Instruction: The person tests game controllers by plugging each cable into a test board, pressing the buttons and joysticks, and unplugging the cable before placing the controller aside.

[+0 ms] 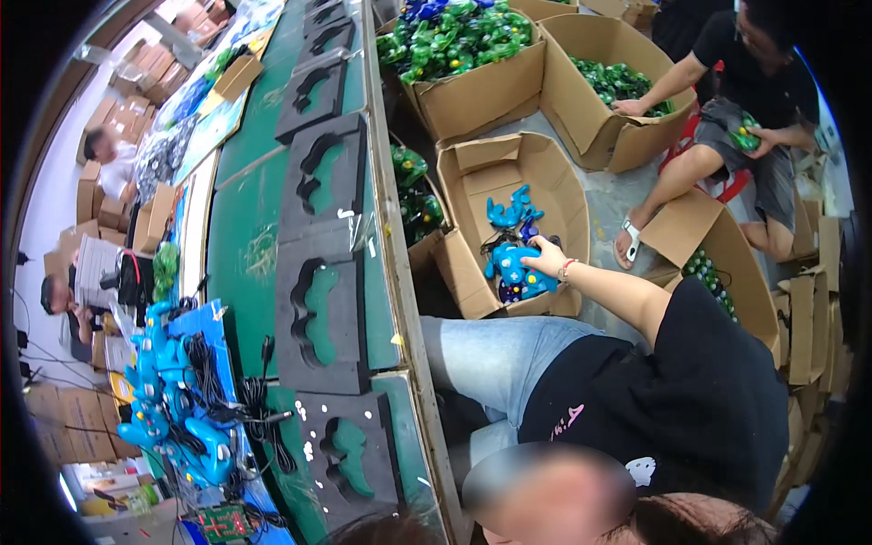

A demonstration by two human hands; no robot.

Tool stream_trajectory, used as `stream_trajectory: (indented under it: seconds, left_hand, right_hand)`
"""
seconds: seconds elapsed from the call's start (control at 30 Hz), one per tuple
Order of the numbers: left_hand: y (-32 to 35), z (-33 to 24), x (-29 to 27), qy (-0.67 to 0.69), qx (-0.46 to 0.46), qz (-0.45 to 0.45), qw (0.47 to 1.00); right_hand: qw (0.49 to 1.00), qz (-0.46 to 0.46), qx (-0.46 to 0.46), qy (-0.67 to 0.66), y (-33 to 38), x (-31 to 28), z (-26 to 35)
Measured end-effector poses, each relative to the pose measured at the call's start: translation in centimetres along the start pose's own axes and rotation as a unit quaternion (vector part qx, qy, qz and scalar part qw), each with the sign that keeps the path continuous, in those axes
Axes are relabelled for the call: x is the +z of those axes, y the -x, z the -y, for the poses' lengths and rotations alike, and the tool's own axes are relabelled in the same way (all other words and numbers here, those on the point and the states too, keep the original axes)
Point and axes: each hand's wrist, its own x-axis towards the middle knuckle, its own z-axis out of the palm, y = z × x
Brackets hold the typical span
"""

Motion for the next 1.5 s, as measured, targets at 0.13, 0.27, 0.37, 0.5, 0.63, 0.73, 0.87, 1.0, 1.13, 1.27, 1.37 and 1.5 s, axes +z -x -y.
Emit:
stream_trajectory:
  seconds: [0.13,0.27,0.37,0.5,0.63,0.73,0.87,1.0,1.13,1.27,1.37,1.5]
  left_hand:
    - [-0.3,-1.1,-0.8,0.014,0.018,-0.001,1.000]
    - [-0.1,-1.7,-1.2,0.019,0.031,-0.002,0.999]
    - [0.1,-1.5,-1.3,0.024,0.034,0.004,0.999]
    - [0.5,-1.0,-1.4,0.036,0.031,0.016,0.999]
    - [1.0,-0.8,-1.5,0.047,0.033,0.027,0.998]
    - [1.5,-0.8,-1.5,0.060,0.036,0.033,0.997]
    - [2.0,-1.1,-1.6,0.067,0.041,0.035,0.996]
    - [2.7,-2.0,-1.9,0.050,0.057,0.029,0.997]
    - [3.8,-3.5,-2.1,-0.010,0.098,-0.005,0.995]
    - [5.2,-4.8,-1.6,-0.075,0.140,-0.043,0.986]
    - [6.5,-5.9,-1.2,-0.122,0.169,-0.077,0.975]
    - [8.6,-7.9,-0.4,-0.185,0.215,-0.150,0.947]
  right_hand:
    - [0.984,0.050,-0.091,0.143,0.1,2.3,-2.2]
    - [0.917,0.103,-0.129,0.363,1.2,4.2,-3.4]
    - [0.877,0.153,-0.108,0.442,1.8,5.0,-3.7]
    - [0.887,0.215,-0.082,0.401,1.5,5.8,-3.9]
    - [0.838,0.281,-0.061,0.464,0.9,6.6,-4.6]
    - [0.804,0.355,-0.071,0.472,0.6,6.6,-4.6]
    - [0.875,0.374,-0.137,0.275,0.3,4.2,-1.5]
    - [0.966,0.088,-0.173,0.168,-1.2,-1.7,7.1]
    - [0.933,-0.155,-0.300,-0.127,-1.1,-7.2,18.9]
    - [0.851,-0.056,-0.444,-0.275,3.7,-7.3,30.3]
    - [0.791,-0.002,-0.597,-0.133,8.5,-4.3,36.7]
    - [0.640,0.153,-0.753,0.022,13.7,1.6,41.7]
